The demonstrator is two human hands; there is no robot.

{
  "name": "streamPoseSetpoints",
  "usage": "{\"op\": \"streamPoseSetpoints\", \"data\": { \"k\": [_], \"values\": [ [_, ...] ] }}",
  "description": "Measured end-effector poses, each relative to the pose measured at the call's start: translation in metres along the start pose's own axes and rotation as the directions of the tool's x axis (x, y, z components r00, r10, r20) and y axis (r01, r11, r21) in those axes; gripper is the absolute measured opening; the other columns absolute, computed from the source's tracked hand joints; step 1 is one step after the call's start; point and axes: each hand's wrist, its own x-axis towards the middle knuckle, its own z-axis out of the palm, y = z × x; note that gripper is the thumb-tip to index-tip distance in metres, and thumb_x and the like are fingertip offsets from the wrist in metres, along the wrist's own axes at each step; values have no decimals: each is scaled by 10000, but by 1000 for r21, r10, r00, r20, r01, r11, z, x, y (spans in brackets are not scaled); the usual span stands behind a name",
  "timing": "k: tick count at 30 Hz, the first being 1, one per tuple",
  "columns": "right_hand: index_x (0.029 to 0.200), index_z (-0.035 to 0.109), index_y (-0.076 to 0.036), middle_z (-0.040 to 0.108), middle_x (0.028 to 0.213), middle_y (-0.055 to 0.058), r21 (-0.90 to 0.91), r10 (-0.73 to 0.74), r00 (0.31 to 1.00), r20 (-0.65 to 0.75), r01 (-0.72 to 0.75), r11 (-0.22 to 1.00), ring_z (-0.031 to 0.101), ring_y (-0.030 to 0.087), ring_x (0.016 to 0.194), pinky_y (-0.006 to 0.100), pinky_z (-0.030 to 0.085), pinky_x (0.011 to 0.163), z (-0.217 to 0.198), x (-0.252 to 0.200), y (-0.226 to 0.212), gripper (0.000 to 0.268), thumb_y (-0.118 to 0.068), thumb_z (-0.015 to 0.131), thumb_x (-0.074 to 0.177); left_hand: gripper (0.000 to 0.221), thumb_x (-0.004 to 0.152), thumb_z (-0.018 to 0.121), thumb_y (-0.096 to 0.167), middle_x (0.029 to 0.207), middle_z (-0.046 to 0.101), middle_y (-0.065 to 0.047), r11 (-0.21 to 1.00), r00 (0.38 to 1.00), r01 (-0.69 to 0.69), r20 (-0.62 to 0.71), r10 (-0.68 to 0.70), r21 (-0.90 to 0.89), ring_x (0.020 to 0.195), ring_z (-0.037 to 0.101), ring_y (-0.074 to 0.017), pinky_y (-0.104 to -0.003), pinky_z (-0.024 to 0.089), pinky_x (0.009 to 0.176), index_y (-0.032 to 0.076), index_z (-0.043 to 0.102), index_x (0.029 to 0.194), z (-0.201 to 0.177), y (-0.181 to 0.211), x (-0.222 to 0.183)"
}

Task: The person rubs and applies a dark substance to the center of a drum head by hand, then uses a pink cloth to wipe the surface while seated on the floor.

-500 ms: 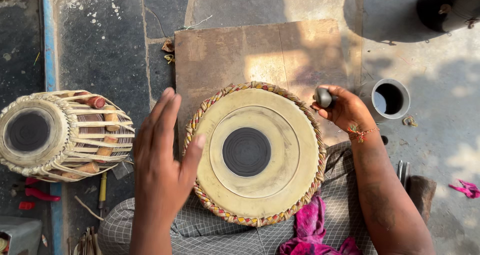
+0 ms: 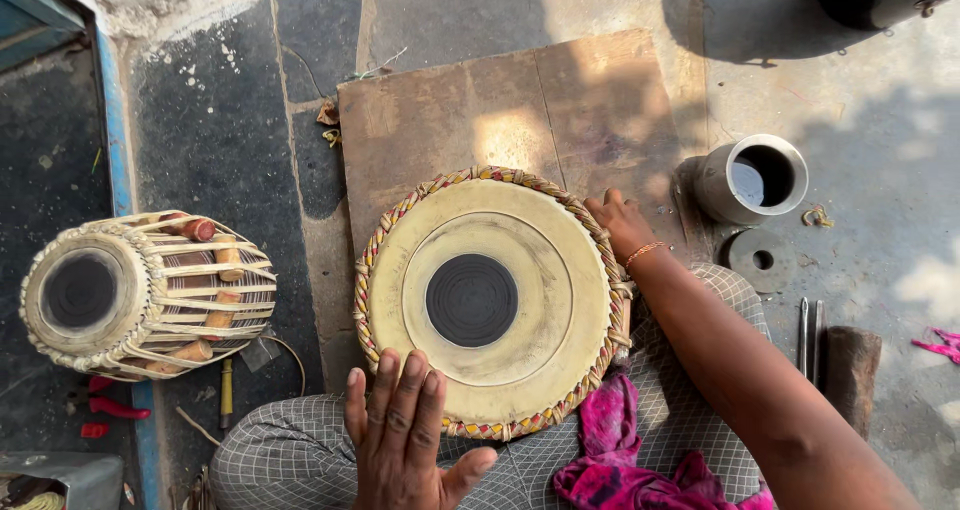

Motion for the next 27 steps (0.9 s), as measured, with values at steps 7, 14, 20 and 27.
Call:
{"op": "streamPoseSetpoints", "data": {
  "k": [7,14,20,27],
  "values": [
    [1142,729,-114,642,1176,93,-617,-109,972,210,218,756,568,308,1192,461,504,932,43,6,9,319,-293,618,903,820,1031,365,677,1659,328,-123,997,999,-26,-31,28,72,1559,253,-333,-634,97,1236,84,302,1595,2,8,2],
    [1095,735,-128,739,1103,105,-53,59,978,198,-49,997,682,259,1002,404,543,908,-24,-18,12,266,-339,685,940,857,913,438,636,1612,353,-126,992,999,8,43,-14,123,1486,285,-362,-662,78,1162,55,365,1538,12,16,17],
    [1099,811,-82,750,1094,193,224,290,904,-314,-227,948,712,351,964,458,558,905,-90,-49,102,347,-353,724,899,677,956,541,520,1553,439,-121,998,999,38,18,-39,40,1439,385,-322,-621,191,1149,105,437,1481,11,59,-7],
    [1354,696,-46,682,1346,252,-170,355,934,-43,-357,918,601,434,1287,561,482,1051,-61,-44,202,859,-671,807,776,494,961,594,391,1422,549,-104,996,992,84,91,-83,-5,1318,504,-291,-536,321,1080,99,538,1356,-32,71,-43]
  ]
}}
